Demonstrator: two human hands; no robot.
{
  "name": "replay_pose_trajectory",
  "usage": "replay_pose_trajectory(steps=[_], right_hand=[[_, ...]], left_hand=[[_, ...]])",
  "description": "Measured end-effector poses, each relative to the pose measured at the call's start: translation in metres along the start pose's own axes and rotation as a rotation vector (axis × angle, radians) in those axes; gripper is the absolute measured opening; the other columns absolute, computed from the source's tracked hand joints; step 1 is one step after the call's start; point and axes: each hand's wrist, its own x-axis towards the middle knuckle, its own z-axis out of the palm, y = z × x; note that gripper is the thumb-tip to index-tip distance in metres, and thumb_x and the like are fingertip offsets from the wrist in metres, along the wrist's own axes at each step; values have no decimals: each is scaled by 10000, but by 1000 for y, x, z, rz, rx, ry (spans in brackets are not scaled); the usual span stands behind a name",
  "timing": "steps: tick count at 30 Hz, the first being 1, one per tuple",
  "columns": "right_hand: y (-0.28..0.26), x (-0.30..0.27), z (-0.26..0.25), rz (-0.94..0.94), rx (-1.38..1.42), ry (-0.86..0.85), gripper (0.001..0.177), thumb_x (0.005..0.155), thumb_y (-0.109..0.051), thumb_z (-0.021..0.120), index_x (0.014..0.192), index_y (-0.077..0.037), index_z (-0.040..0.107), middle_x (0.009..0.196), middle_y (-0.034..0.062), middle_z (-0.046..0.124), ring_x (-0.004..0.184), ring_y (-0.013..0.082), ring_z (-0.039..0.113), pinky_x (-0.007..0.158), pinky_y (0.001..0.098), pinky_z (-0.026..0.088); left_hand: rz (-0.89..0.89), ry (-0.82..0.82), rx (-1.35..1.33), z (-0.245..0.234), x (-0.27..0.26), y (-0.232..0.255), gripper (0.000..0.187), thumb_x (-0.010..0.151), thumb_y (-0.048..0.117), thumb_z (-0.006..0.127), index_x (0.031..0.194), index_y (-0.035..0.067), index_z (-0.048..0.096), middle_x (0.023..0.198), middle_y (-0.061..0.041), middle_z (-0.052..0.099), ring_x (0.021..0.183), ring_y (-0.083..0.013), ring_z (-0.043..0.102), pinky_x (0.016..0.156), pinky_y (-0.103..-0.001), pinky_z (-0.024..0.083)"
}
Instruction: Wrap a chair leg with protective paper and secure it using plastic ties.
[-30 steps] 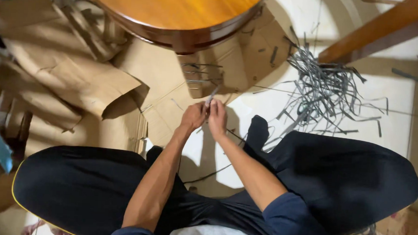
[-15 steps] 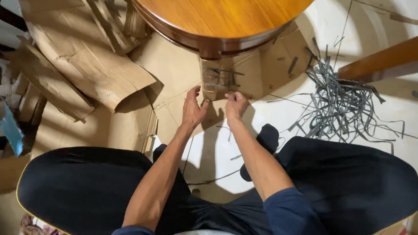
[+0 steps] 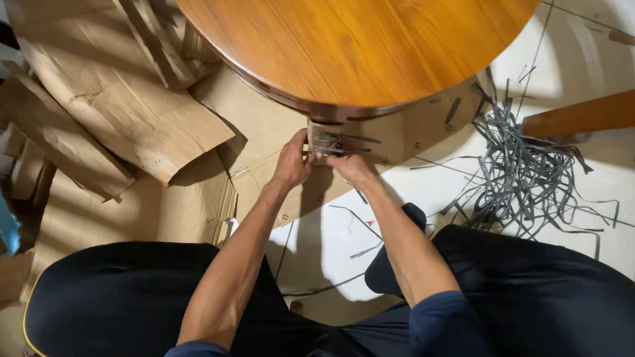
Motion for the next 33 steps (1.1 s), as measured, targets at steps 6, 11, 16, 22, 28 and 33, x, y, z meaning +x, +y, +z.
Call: replay_pose_trajectory(steps=[6,11,16,22,28,33], right_hand=[[-44,-30,-22,75,-145,-237,875,667,-580,855,1239,61,689,1328,228,664,1334,342,568,1148,453,435],[-65,-39,-29,98,-310,-294,1037,723,-675,787,1413,67,568,1496,239,518,1430,325,452,1221,448,355],[-59,-32,-24,82,-298,-301,1011,750,-637,772,1439,64,539,1516,227,501,1451,305,429,1237,438,334],[-55,-42,-14,84,-273,-180,794,706,-594,797,1235,-7,716,1317,156,680,1308,253,586,1117,399,474],[-27,-55,6,-313,-198,180,402,809,-406,843,736,-19,758,718,171,734,873,332,753,706,478,554],[18,-47,30,-390,136,271,138,953,-109,642,931,-108,779,710,37,749,644,128,666,648,275,544]], left_hand=[[-25,-98,-42,-6,9,-7,518,878,-76,701,1332,86,511,1229,-153,611,1183,-392,634,978,-439,609],[78,-140,33,-22,0,36,739,867,-55,667,1512,22,314,1543,-282,253,1229,-532,555,1054,-507,575],[73,-212,188,-23,4,21,540,876,36,583,1392,49,424,1353,-223,460,1250,-452,531,1085,-506,508],[-70,2,415,-5,-1,-12,166,939,175,631,1094,180,689,1033,-52,661,1066,-282,672,959,-444,569],[-418,132,329,31,-8,-52,174,953,369,628,978,266,766,966,6,775,1049,-273,721,915,-451,579],[-527,148,210,40,-27,-37,164,897,381,637,910,296,777,931,-2,776,1031,-294,724,908,-463,578]])
